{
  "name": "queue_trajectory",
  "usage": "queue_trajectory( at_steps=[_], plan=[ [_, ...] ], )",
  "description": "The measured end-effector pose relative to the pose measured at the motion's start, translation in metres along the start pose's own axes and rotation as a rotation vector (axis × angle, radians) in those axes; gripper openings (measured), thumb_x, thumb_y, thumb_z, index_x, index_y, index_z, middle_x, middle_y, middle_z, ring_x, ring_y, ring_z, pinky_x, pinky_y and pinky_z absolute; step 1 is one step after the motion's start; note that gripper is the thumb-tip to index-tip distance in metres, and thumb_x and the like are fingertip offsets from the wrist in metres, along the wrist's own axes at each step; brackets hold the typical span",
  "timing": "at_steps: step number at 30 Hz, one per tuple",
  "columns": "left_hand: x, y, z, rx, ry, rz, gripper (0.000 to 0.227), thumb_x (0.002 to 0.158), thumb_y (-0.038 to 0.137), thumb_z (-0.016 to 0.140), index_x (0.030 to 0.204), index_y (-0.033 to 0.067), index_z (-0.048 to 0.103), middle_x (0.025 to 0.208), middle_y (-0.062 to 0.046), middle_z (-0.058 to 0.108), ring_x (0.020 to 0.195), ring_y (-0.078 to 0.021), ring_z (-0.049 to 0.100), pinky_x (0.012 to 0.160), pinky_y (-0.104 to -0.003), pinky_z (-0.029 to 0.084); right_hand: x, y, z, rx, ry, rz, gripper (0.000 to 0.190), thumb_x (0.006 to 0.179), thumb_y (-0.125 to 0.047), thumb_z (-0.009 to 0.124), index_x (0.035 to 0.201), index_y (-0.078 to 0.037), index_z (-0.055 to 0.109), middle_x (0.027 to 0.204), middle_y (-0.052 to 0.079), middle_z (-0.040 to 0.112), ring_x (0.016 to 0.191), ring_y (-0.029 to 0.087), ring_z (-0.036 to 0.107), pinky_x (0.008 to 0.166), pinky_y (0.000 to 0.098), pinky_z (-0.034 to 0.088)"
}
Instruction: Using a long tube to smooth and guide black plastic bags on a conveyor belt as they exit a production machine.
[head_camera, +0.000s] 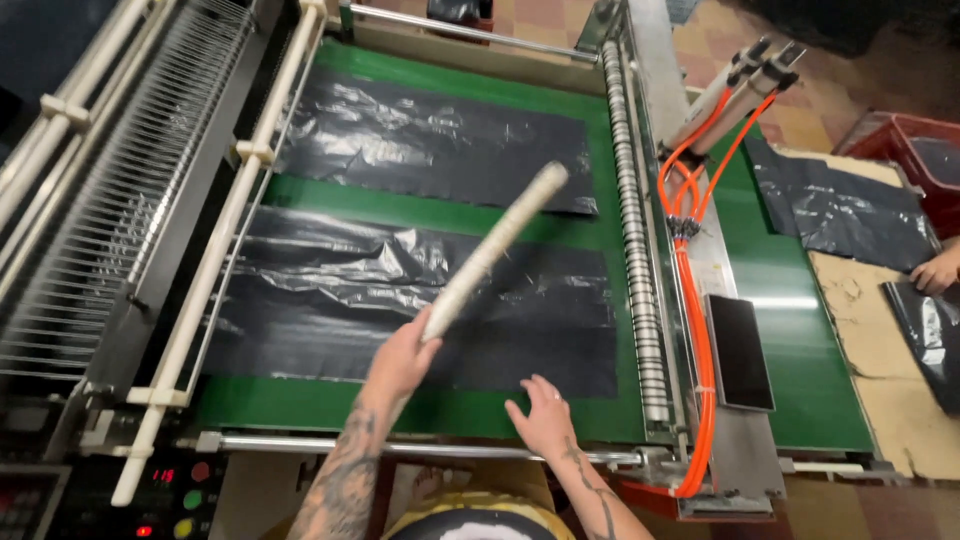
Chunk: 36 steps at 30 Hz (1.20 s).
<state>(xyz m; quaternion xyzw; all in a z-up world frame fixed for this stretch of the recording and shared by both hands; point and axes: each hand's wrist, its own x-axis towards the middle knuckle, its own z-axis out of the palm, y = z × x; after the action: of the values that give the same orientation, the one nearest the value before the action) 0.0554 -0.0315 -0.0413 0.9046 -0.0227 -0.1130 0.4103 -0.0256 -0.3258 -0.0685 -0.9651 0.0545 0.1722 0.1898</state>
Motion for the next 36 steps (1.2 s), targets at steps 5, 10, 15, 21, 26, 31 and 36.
queue_trajectory(
  at_steps=[5, 10, 15, 21, 26, 31, 36],
  plan=[
    [-0.098, -0.073, -0.041, 0.131, 0.339, 0.077, 0.065, 0.094, 0.034, 0.063, 0.153, 0.0105, 0.047, 0.107, -0.013, 0.068, 0.088, -0.0367, 0.067, 0.072, -0.049, 0.05, -0.015, -0.006, -0.005, 0.054, -0.062, 0.02, 0.06, 0.097, -0.052, 0.054, 0.143, -0.012, 0.054, 0.147, 0.006, 0.056, 0.138, 0.026, 0.049, 0.116, 0.0477, 0.039],
    [-0.168, -0.139, -0.04, 0.19, 0.594, -0.178, 0.069, 0.098, 0.031, 0.056, 0.158, 0.0013, 0.041, 0.103, -0.016, 0.066, 0.09, -0.0333, 0.062, 0.069, -0.048, 0.052, 0.003, 0.0, 0.01, -0.187, -0.043, -0.047, 0.063, 0.096, -0.054, 0.057, 0.142, -0.011, 0.053, 0.138, 0.01, 0.061, 0.125, 0.031, 0.06, 0.104, 0.05, 0.049],
    [-0.157, -0.154, -0.015, 0.212, 0.841, -0.1, 0.062, 0.097, 0.027, 0.061, 0.151, -0.003, 0.05, 0.11, -0.017, 0.068, 0.093, -0.0347, 0.061, 0.08, -0.047, 0.05, 0.009, 0.003, 0.016, -0.232, -0.056, -0.046, 0.063, 0.096, -0.055, 0.055, 0.142, -0.011, 0.054, 0.131, 0.01, 0.065, 0.116, 0.03, 0.066, 0.099, 0.048, 0.054],
    [-0.152, -0.157, -0.014, 0.163, 0.922, -0.082, 0.063, 0.099, 0.03, 0.059, 0.152, -0.0023, 0.048, 0.112, -0.018, 0.068, 0.094, -0.0379, 0.061, 0.082, -0.05, 0.049, 0.009, -0.007, 0.01, -0.221, -0.081, 0.0, 0.059, 0.096, -0.051, 0.057, 0.141, -0.013, 0.054, 0.131, 0.007, 0.065, 0.114, 0.027, 0.067, 0.092, 0.0441, 0.059],
    [-0.155, -0.101, -0.059, -0.154, 0.666, -0.445, 0.071, 0.097, 0.041, 0.051, 0.161, 0.0135, 0.04, 0.126, -0.016, 0.067, 0.107, -0.0352, 0.064, 0.086, -0.05, 0.051, 0.002, -0.024, 0.005, -0.3, -0.205, -0.006, 0.069, 0.095, -0.055, 0.06, 0.147, -0.013, 0.041, 0.135, 0.016, 0.055, 0.112, 0.034, 0.063, 0.087, 0.0465, 0.059],
    [-0.127, -0.062, -0.087, -0.104, 0.563, -0.375, 0.07, 0.1, 0.041, 0.044, 0.161, 0.0107, 0.031, 0.155, -0.014, 0.047, 0.137, -0.0349, 0.049, 0.105, -0.053, 0.044, -0.017, -0.077, -0.016, -0.325, -0.215, -0.141, 0.069, 0.093, -0.057, 0.066, 0.142, -0.011, 0.049, 0.139, 0.01, 0.057, 0.127, 0.027, 0.057, 0.101, 0.0494, 0.054],
    [-0.042, -0.022, -0.08, -0.061, 0.513, -0.294, 0.067, 0.095, 0.04, 0.052, 0.156, 0.0141, 0.042, 0.145, -0.015, 0.057, 0.126, -0.0391, 0.057, 0.098, -0.051, 0.046, -0.027, -0.125, -0.036, 0.36, -0.382, -0.34, 0.06, 0.093, -0.04, 0.064, 0.146, -0.014, 0.051, 0.152, 0.005, 0.053, 0.139, 0.022, 0.051, 0.116, 0.0417, 0.04]
  ],
)
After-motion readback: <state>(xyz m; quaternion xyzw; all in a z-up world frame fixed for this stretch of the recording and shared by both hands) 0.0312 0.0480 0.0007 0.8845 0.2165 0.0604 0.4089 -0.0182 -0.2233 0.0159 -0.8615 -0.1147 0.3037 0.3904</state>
